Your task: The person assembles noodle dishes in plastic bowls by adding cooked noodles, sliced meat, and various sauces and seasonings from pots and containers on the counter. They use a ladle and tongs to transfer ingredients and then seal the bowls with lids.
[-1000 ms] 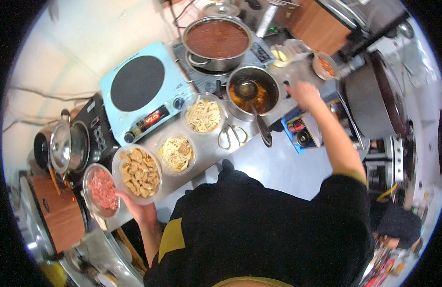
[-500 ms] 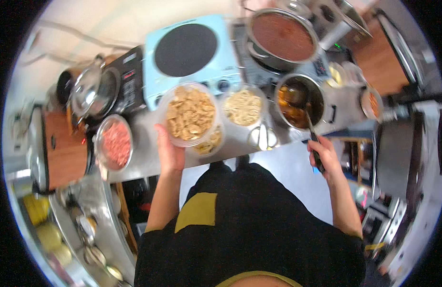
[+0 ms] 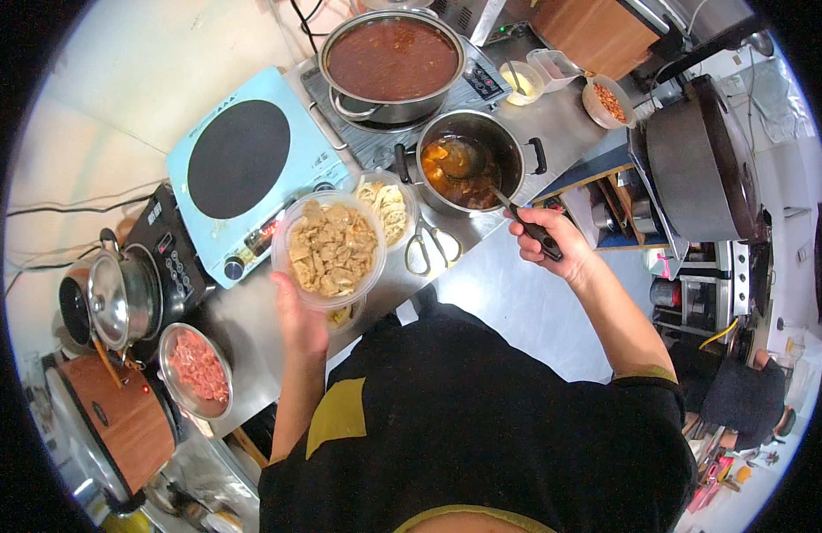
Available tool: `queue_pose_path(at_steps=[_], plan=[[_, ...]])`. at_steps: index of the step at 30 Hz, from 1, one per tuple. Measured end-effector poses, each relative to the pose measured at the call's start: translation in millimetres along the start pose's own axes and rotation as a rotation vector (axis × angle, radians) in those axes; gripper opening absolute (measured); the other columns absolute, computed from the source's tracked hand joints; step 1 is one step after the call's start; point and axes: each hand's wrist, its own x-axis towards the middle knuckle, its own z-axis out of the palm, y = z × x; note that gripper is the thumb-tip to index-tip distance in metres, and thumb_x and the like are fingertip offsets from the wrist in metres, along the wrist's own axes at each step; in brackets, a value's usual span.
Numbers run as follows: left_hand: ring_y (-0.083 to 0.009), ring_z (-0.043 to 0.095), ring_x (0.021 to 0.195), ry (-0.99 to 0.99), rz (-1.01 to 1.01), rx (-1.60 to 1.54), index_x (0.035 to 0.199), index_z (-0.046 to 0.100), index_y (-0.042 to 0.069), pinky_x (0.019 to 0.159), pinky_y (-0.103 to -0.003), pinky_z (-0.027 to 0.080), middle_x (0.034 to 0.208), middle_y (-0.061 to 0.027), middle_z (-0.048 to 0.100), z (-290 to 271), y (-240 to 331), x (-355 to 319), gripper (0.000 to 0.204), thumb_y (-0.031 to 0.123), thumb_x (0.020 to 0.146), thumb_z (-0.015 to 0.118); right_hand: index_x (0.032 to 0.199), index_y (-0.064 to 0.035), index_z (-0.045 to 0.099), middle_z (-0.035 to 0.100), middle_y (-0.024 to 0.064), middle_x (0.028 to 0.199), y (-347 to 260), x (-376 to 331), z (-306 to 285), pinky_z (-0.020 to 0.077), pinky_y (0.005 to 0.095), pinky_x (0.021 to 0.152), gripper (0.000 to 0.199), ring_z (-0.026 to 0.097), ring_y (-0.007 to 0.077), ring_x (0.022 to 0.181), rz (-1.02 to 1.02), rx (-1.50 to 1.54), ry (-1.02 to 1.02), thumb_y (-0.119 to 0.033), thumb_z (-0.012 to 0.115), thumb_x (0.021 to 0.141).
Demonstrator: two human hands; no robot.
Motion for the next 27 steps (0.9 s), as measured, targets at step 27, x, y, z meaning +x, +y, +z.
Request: queue_pose_path(at_steps=[27], plan=[[-0.0138,0.050,0.110,-0.031,-0.075,0.035,0.132,0.038,0.008,0.075,-0.029,0.041,0.130,-0.0044,0.047,20.6,-17.7,59.7,0.065,0.056,0.089,0.048,0.134,0.0017,0.036,0.057,0.0077,0.076,15.5,-118.5,124.1,0.0447,0.0268,0.046,0.055,0.056,0.0161,0.051,-0.228,-0.939,-0.040,-0.009,0.059,0.085]])
